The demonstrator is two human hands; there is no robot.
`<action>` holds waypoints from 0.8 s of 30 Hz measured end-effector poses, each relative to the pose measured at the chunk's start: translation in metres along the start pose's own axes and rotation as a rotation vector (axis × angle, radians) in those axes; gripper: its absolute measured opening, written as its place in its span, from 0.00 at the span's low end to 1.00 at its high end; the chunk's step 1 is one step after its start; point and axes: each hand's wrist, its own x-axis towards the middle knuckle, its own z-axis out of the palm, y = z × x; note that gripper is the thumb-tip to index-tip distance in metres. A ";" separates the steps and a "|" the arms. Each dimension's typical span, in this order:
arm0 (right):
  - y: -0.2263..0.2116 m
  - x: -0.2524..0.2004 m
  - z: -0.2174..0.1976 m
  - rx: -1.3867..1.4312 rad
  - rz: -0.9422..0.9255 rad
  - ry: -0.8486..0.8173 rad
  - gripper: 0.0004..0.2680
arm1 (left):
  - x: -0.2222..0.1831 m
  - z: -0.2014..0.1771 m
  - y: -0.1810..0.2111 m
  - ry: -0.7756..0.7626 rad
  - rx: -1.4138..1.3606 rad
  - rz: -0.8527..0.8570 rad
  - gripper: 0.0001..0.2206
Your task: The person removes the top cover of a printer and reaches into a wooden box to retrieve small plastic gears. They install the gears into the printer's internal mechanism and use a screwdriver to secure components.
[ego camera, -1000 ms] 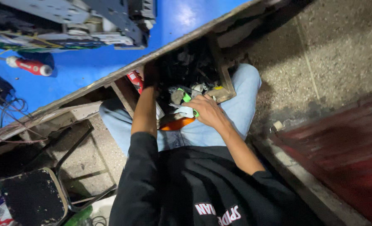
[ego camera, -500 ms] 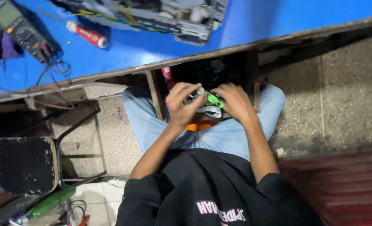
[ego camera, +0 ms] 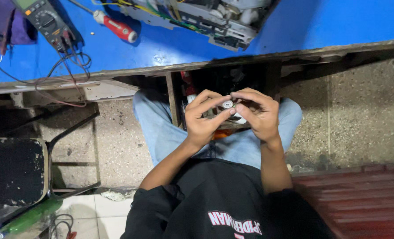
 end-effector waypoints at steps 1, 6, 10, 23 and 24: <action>-0.001 0.001 0.004 0.008 -0.010 0.001 0.10 | -0.001 -0.003 0.002 -0.004 0.015 0.014 0.15; -0.015 0.000 0.020 -0.034 -0.061 0.031 0.11 | -0.008 -0.017 0.009 -0.048 0.032 0.037 0.16; -0.028 -0.005 0.033 -0.165 -0.228 0.071 0.12 | -0.016 -0.023 0.009 -0.040 -0.082 0.019 0.16; -0.032 0.006 0.050 -0.676 -0.709 0.004 0.24 | -0.040 -0.027 -0.039 -0.112 -0.721 -0.320 0.16; -0.031 0.006 0.048 -0.871 -0.706 -0.066 0.25 | -0.042 -0.025 -0.043 -0.091 -0.705 -0.351 0.16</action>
